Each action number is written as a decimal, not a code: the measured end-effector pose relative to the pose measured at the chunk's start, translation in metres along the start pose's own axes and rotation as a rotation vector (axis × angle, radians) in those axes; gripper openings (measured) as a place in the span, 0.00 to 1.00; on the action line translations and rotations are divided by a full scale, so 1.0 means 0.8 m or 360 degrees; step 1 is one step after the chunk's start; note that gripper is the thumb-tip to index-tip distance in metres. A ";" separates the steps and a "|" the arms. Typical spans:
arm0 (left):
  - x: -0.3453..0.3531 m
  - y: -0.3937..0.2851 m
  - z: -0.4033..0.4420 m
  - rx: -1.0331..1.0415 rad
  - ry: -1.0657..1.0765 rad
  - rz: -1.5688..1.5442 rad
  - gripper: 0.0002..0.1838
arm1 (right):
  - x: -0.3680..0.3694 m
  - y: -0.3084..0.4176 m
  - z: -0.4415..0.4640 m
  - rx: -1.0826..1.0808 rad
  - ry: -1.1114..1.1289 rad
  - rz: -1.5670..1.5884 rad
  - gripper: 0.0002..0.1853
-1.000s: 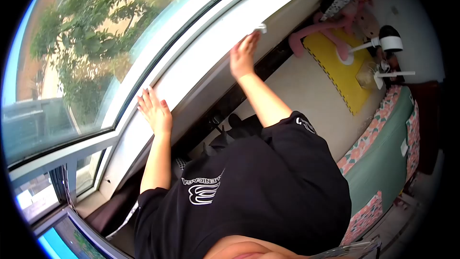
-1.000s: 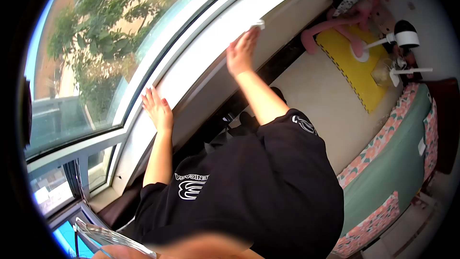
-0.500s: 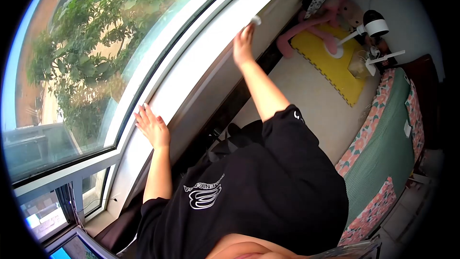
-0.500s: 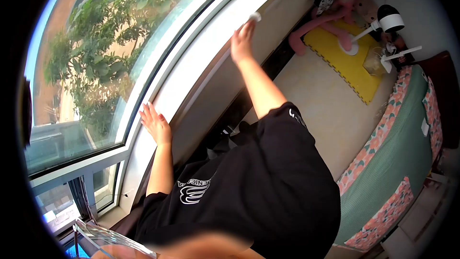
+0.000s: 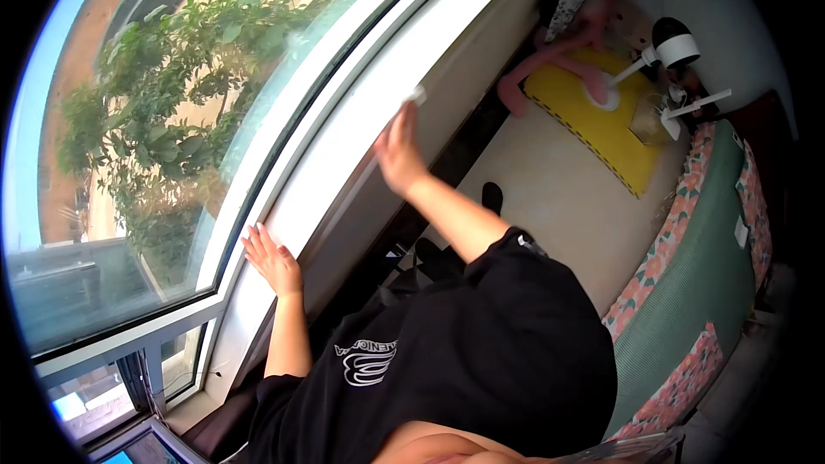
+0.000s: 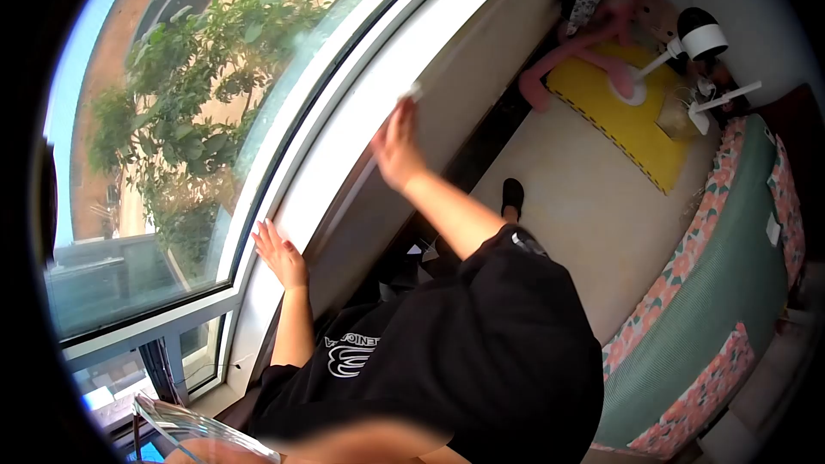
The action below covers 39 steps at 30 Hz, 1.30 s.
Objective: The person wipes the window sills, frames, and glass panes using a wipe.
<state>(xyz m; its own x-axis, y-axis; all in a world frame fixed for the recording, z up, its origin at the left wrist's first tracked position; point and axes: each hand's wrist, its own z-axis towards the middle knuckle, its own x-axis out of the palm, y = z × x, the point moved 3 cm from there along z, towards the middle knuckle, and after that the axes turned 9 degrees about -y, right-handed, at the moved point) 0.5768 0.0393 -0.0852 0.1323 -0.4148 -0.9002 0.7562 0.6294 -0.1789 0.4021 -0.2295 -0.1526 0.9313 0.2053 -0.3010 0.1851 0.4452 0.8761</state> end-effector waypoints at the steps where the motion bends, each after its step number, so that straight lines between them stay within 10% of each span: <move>1: -0.001 0.000 0.000 -0.0009 -0.0010 0.0011 0.43 | -0.025 -0.019 0.046 0.0042 -0.0197 0.0039 0.41; 7: -0.003 0.005 -0.004 -0.0007 -0.0032 -0.0082 0.45 | -0.066 -0.073 0.127 0.0414 -0.0330 -0.0029 0.39; 13: -0.012 -0.095 0.031 0.0184 -0.0080 -0.0404 0.48 | 0.005 0.011 -0.061 0.0079 0.0804 -0.0104 0.46; 25: 0.122 -0.332 0.169 0.0764 0.0048 -0.0462 0.36 | -0.158 -0.147 0.245 0.0598 -0.0065 0.0067 0.43; 27: 0.140 -0.327 0.169 0.0734 0.0067 -0.0169 0.36 | -0.112 -0.146 0.206 0.0271 -0.0188 -0.0006 0.45; 33: 0.134 -0.329 0.167 0.0761 0.0123 -0.0077 0.37 | -0.082 -0.058 0.065 0.0182 0.1055 0.0027 0.48; 39: 0.136 -0.330 0.166 0.0733 0.0185 0.0028 0.38 | -0.170 -0.157 0.208 -0.0025 0.0487 0.0038 0.47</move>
<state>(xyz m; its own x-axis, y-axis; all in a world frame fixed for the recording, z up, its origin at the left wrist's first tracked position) 0.4767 -0.2595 -0.0830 0.0951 -0.3136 -0.9448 0.9634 0.2678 0.0081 0.3041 -0.4585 -0.1592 0.7971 0.4680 -0.3817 0.1569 0.4499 0.8792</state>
